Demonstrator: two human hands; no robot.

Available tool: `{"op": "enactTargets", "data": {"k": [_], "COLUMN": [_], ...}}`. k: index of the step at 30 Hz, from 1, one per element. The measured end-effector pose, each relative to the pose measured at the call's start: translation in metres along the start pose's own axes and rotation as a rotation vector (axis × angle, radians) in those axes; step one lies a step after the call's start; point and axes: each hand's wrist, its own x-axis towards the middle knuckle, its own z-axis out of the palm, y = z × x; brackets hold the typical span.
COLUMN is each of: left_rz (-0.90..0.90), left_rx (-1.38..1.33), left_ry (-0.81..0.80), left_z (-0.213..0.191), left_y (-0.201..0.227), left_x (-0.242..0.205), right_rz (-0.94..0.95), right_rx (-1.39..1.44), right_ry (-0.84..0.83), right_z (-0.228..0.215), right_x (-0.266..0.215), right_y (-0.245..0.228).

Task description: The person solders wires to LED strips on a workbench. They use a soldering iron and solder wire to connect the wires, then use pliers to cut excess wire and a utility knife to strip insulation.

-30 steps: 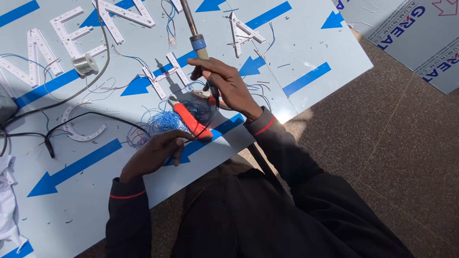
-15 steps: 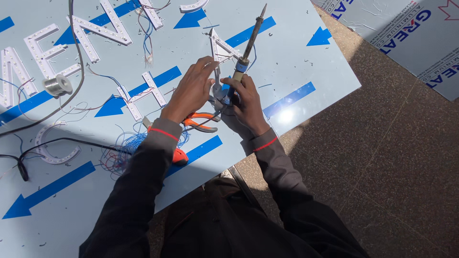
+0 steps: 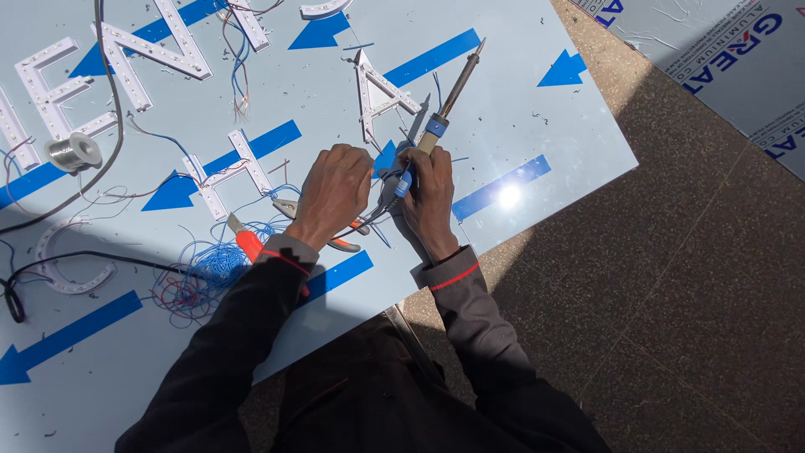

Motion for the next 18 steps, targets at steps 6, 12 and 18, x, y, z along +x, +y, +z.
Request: {"op": "enactTargets", "data": {"k": [6, 12, 18], "left_rz": [0.037, 0.046, -0.254], "left_rx": [-0.304, 0.033, -0.405], "left_ry": [-0.040, -0.148, -0.126], "left_z": [0.030, 0.031, 0.001], "left_y": [0.022, 0.049, -0.003], "left_x": [0.066, 0.026, 0.011], "right_rz": [0.071, 0.069, 0.029], "right_rx": [0.003, 0.040, 0.039], "right_ry": [0.148, 0.088, -0.110], "right_z": [-0.017, -0.014, -0.032], "right_x": [0.002, -0.004, 0.028], "right_y": [-0.015, -0.005, -0.005]}}
